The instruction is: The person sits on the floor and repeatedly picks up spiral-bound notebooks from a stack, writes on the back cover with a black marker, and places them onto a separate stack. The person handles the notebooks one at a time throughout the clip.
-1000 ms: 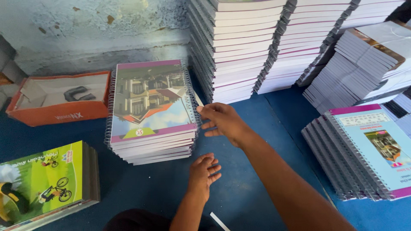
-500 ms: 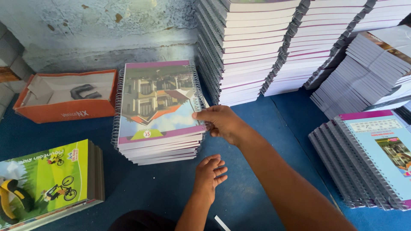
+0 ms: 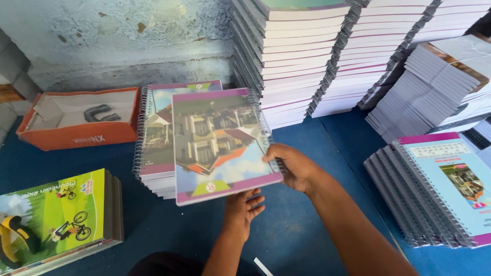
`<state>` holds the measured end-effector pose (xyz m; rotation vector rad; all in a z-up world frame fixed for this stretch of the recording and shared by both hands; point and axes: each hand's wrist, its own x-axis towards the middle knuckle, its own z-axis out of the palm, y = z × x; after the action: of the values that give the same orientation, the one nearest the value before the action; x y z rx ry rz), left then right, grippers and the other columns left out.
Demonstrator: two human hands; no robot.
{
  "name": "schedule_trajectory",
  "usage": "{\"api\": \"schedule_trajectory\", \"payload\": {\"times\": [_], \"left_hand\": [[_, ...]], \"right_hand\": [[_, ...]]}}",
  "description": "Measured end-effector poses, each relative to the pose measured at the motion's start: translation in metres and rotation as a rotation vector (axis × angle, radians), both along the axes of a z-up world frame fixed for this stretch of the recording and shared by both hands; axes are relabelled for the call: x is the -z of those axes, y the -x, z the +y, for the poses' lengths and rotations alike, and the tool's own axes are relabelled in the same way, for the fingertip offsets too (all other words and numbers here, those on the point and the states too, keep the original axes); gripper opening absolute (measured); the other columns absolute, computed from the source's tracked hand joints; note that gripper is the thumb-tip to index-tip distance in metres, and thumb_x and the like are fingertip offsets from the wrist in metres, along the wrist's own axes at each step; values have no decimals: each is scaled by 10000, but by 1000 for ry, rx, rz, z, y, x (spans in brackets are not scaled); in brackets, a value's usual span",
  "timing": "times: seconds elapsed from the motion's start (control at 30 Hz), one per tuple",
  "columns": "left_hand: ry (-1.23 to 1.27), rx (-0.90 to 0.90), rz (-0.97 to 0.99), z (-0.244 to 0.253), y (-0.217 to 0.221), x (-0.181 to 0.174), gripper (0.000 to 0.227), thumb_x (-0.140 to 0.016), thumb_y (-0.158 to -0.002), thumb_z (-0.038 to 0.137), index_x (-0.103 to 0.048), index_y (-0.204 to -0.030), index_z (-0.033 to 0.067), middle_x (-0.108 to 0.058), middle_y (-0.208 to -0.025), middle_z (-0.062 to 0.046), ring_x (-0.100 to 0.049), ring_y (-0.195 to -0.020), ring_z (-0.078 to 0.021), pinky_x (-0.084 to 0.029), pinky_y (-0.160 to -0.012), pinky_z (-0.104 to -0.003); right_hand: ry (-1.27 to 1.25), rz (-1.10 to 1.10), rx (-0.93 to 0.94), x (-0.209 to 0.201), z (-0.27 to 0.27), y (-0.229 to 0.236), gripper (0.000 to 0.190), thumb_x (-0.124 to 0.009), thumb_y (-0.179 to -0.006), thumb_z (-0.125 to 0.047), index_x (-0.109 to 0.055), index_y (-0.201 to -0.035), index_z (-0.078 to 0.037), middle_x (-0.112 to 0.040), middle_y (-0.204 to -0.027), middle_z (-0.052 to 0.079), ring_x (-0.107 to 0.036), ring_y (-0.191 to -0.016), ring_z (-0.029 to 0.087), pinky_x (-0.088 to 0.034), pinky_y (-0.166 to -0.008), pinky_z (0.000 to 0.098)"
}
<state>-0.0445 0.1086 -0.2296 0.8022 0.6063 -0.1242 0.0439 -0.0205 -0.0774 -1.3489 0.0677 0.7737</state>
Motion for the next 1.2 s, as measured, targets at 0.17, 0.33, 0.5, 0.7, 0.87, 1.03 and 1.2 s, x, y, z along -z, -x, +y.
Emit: {"api": "schedule_trajectory", "payload": {"times": [0.17, 0.33, 0.5, 0.7, 0.87, 1.03, 1.2], "left_hand": [[127, -32, -146, 2, 2, 1, 383, -596, -951, 294, -570, -1273, 90, -692, -1137, -91, -693, -1008, -237, -593, -864, -441], [124, -25, -224, 5, 5, -17, 385, -587, -968, 290, -551, -1301, 102, -673, -1176, -83, -684, -1038, -228, -598, -873, -440], [147, -47, -312, 5, 12, -30, 437, -533, -974, 360, -538, -1334, 112, -680, -1243, -104, -686, -1088, -267, -613, -856, -429], [405, -112, -274, 13, 19, -21, 552, -415, -943, 453, -547, -1376, 137, -684, -1304, -108, -692, -1131, -278, -594, -898, -416], [641, 31, -551, 11, 24, -36, 638, -460, -1015, 563, -530, -1420, 75, -599, -1357, -161, -584, -1213, -332, -505, -1001, -483], [469, 105, -429, -3, 43, -62, 991, -390, -842, 824, -524, -1434, 41, -636, -1367, -155, -609, -1227, -325, -484, -1018, -474], [68, 202, -221, -32, 43, -82, 819, -490, -897, 680, -541, -1451, 79, -654, -1373, -139, -632, -1235, -278, -487, -1044, -439]], "right_hand": [[-72, 83, 11, -5, -21, 11, 444, -706, -706, -172, -678, -1123, -19, -723, -1030, 121, -708, -895, 224, -563, -845, 359], [-85, -11, -11, -17, -16, 24, 569, -771, -811, -284, -595, -1272, 0, -712, -1115, 146, -716, -996, 211, -586, -887, 371], [-63, -47, -28, -22, -18, 29, 638, -776, -798, -233, -528, -1348, -24, -701, -1109, 141, -723, -981, 211, -629, -845, 377], [-44, -75, -6, -15, -61, 43, 656, -791, -785, -214, -531, -1364, -49, -692, -1087, 130, -722, -950, 219, -631, -815, 386], [-4, -29, 70, -6, -111, 60, 677, -794, -760, -190, -523, -1369, -72, -695, -1111, 128, -736, -972, 224, -641, -826, 380], [54, -15, 132, 6, -160, 81, 765, -796, -751, -213, -487, -1439, -84, -689, -1164, 151, -712, -1045, 252, -614, -873, 411], [131, -6, 165, 24, -194, 101, 867, -812, -732, -231, -425, -1500, -117, -681, -1248, 120, -675, -1128, 228, -565, -940, 411]]}}
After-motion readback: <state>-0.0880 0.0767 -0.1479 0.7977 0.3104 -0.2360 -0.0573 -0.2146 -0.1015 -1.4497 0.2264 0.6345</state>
